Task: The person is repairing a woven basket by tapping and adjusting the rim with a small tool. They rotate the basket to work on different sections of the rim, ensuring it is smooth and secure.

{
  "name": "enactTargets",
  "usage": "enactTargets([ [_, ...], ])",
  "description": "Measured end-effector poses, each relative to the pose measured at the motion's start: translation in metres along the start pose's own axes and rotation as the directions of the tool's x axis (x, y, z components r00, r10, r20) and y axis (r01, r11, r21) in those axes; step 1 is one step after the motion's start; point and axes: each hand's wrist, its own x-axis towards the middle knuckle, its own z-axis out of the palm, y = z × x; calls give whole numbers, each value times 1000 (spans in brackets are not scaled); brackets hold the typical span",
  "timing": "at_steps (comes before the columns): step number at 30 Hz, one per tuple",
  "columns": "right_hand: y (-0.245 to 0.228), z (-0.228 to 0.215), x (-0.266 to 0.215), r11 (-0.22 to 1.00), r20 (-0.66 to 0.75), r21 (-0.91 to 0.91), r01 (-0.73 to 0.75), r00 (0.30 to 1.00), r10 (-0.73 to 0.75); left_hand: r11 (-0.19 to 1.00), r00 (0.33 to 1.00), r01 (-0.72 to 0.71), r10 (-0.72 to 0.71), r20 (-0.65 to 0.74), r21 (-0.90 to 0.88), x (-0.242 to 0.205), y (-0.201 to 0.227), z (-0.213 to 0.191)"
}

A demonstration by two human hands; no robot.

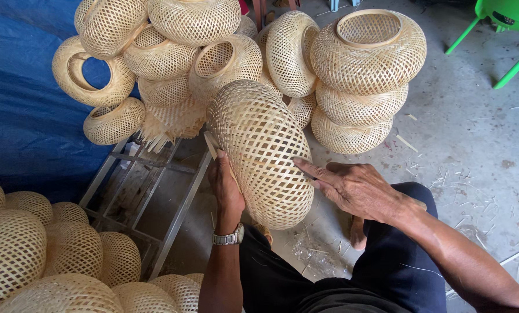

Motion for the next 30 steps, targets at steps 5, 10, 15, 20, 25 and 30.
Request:
enactTargets([
  [5,22,27,-8,996,-79,-93,10,997,-17,996,997,-7,14,-82,86,-1,-9,-2],
  [10,47,50,-7,930,-267,360,-80,946,185,994,995,-25,34,-92,102,-15,-3,10],
  [15,67,57,-15,507,126,715,-480,803,582,974,993,-97,107,-40,204,-36,5,23],
  [20,69,72,-16,542,165,655,-526,800,577,937,944,-306,276,180,169,-49,13,30],
  [25,74,91,1,457,128,791,-407,841,526,889,922,-371,316,224,269,-64,14,35],
  [30,69,104,21,554,-70,825,-111,953,294,811,941,-335,268,205,479,-82,12,37],
])
